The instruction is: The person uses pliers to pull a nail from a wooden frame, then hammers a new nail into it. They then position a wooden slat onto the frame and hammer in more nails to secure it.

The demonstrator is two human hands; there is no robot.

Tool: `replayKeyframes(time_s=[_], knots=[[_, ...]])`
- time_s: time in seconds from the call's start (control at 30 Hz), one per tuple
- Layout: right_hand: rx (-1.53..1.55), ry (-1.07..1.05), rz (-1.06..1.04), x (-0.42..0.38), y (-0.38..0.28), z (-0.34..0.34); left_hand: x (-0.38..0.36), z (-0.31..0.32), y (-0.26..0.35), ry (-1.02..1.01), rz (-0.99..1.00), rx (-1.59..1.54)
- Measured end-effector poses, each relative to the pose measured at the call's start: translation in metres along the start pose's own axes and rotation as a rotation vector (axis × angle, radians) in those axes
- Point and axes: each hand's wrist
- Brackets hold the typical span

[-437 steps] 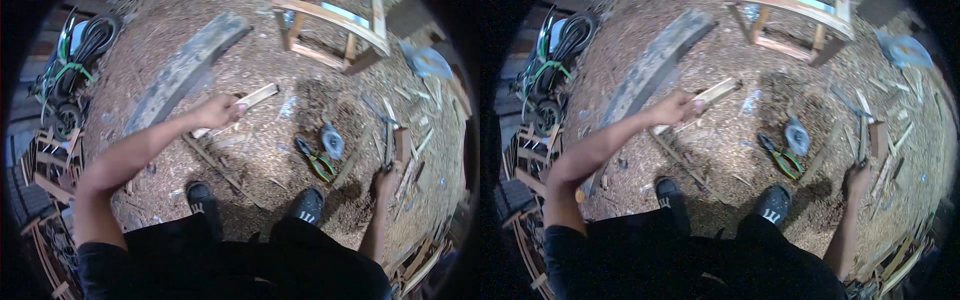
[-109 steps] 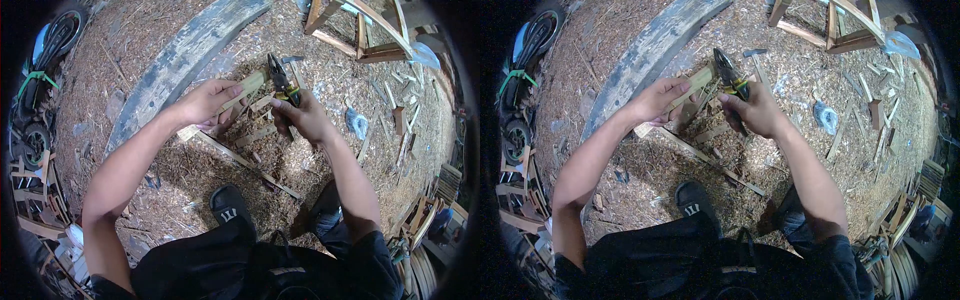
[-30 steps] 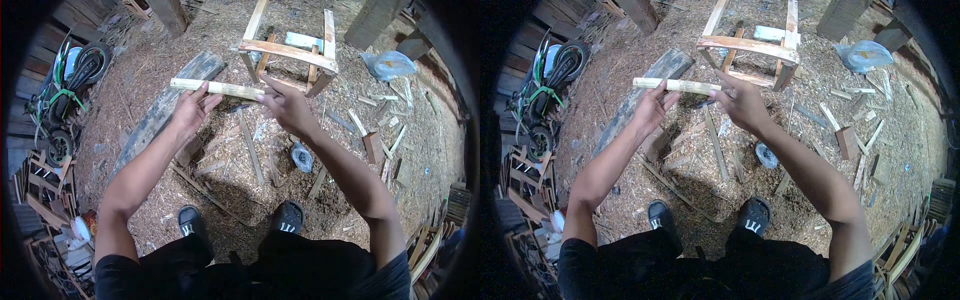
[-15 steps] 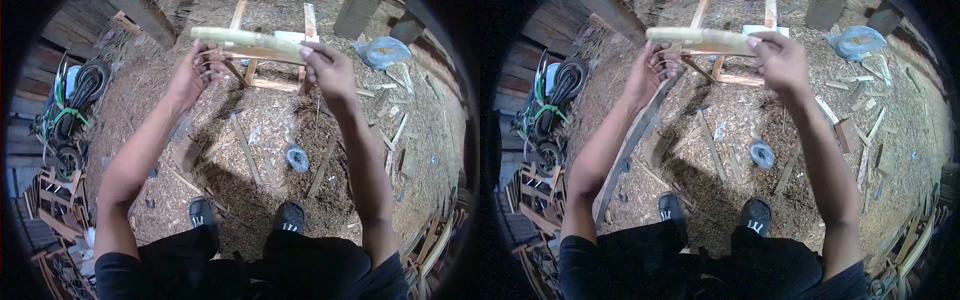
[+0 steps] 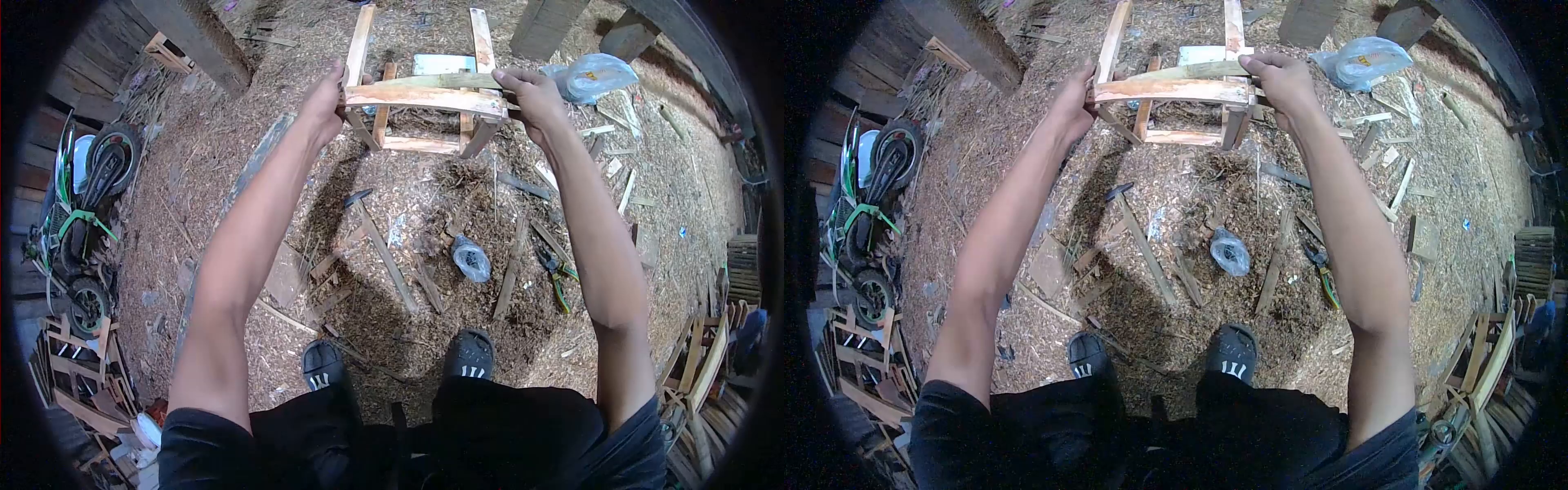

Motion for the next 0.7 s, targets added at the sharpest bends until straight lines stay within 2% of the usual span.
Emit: replayKeyframes(time_s=[0.1, 0.13, 0.23, 0.3, 0.33, 0.43, 0.5, 0.53, 0.6, 0.7], knots=[[0.035, 0.008, -0.041, -0.004, 0.009, 0.008, 0.005, -0.001, -0.012, 0.059, 0.019, -0.04], [-0.025, 0.022, -0.089, -0.008, 0.011, 0.008, 0.002, -0.003, -0.013, 0.074, 0.029, -0.107], [-0.126, 0.072, -0.15, -0.024, 0.013, -0.003, -0.016, -0.007, -0.014, 0.037, 0.055, -0.053], [-0.022, 0.091, -0.166, -0.042, 0.014, -0.016, -0.034, -0.006, -0.011, 0.02, 0.06, -0.094], [-0.017, 0.112, -0.096, -0.059, 0.005, -0.023, -0.052, -0.003, -0.005, 0.019, 0.058, -0.089], [-0.025, 0.212, -0.06, -0.116, -0.026, -0.047, -0.112, 0.006, 0.013, -0.014, 0.06, -0.069], [0.044, 0.193, -0.049, -0.134, -0.021, -0.072, -0.149, 0.013, 0.016, 0.047, -0.063, -0.064], [0.056, 0.224, 0.007, -0.147, -0.023, -0.08, -0.155, 0.01, 0.008, 0.042, -0.072, -0.061], [-0.007, 0.238, 0.062, -0.165, -0.013, -0.093, -0.159, 0.004, -0.016, -0.104, -0.136, -0.105], [-0.014, 0.289, 0.126, -0.177, 0.0, -0.095, -0.158, 0.004, -0.037, -0.093, -0.166, -0.047]])
Point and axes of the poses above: each hand's wrist, its own x-axis towards the middle knuckle, its own z-axis out of the palm, y = z × x, and after that the axes turned 13 degrees about y, right-handed
